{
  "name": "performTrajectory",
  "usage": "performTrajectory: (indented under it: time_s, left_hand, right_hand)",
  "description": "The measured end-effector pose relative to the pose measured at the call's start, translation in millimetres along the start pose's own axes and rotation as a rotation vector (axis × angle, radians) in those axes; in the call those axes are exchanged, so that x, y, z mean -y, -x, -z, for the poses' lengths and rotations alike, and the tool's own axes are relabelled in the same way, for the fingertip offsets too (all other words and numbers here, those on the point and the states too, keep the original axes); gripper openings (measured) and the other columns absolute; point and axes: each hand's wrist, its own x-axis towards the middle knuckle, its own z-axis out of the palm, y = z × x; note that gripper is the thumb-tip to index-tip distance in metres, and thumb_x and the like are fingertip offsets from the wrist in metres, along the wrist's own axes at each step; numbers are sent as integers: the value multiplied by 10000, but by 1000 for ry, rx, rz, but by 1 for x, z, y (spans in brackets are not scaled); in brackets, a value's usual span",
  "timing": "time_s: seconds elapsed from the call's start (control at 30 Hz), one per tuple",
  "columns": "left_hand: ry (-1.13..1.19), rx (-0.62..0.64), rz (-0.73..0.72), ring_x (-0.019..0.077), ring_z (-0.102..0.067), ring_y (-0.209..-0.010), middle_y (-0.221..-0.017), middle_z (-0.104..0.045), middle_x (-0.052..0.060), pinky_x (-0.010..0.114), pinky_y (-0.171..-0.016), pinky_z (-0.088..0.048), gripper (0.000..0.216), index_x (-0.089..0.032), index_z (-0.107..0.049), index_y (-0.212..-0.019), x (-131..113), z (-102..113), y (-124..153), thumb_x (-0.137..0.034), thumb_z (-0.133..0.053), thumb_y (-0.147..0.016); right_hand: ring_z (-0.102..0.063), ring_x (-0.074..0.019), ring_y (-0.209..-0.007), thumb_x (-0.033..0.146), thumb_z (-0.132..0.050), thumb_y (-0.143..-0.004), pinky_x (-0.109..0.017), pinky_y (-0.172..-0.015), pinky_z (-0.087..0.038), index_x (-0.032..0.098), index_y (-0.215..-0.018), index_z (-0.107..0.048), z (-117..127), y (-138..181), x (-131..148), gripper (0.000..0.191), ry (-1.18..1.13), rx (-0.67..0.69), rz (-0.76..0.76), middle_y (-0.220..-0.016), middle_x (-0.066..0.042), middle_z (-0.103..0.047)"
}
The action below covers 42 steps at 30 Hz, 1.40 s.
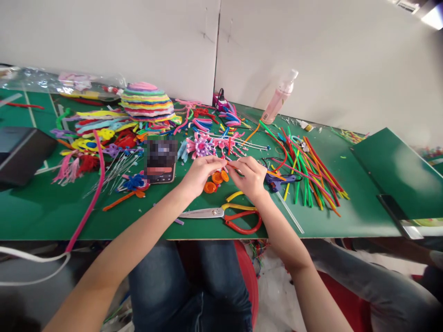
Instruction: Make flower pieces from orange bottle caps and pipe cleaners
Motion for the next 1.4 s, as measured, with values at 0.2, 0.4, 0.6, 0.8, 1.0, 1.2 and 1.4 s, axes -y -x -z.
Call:
performTrajectory:
  time_s: [0.2, 0.4, 0.6, 0.8, 1.0, 1.2, 1.4]
  left_hand:
    - [-592, 216, -66, 153, -598, -687, -690, -696, 29, 268, -678, -441, 196, -161, -728, -694, -27, 21, -3, -311, -758, -572]
    - [-1003, 421, -115, 153, -566, -629, -676, -683, 10, 251, -596, -396, 163, -178, -738, -736, -38, 35, 1, -313, -682, -664]
    - [-838, 107, -294, 72, -310, -448, -441, -329, -73, 234, -489, -243, 70, -158, -682, -629, -22, 22, -2, -222, -690, -655]
    - [-167, -201, -239, 67, -435, -526, -537, -510, -38, 204, -528, -325, 70, -143, -644, -625, -1, -8, 3, -155, -713, -625]
    - [271, -117, 110, 40, -430, -499, -559, -534, -35, 176, -458, -277, 120, -140, -656, -616, 1, -12, 7, -153, -757, -553]
    - [-51, 93, 33, 53, -410, -495, -482, -504, -33, 203, -502, -315, 130, -142, -690, -582, -10, 11, -6, -237, -776, -561]
    - [-488, 351, 25, 134, -592, -716, -749, -707, 25, 249, -692, -433, 176, -176, -741, -721, -27, 30, -9, -294, -779, -596]
  right_hand:
    - [-581, -106, -705, 263, -563, -891, -228, -641, -451, 216, -893, -718, 7, -6, -3, 162, -68, 166, 185, -752, -18, -640]
    - [-532, -114, -705, 275, -503, -928, -244, -617, -403, 220, -839, -709, 9, -10, 5, 232, -9, 350, 335, -794, -16, -656]
    - [-518, -120, -689, 244, -534, -907, -253, -631, -414, 220, -848, -710, 4, -6, 9, 187, 53, 176, 122, -755, -23, -629]
    - [-570, -124, -716, 214, -524, -906, -249, -657, -474, 193, -905, -706, -9, 0, 18, 183, -16, 6, -80, -767, -46, -621]
    - [-568, -128, -685, 246, -571, -887, -260, -642, -481, 214, -893, -721, -13, 3, 15, 153, 22, -26, -79, -714, -34, -608]
    - [-561, -118, -675, 244, -611, -864, -259, -618, -472, 238, -907, -734, 4, -5, -3, 131, -41, 4, 30, -751, -27, -634]
    - [-552, -123, -705, 219, -585, -879, -257, -632, -468, 245, -894, -733, 12, -13, -4, 151, -96, 168, 208, -762, -21, -656]
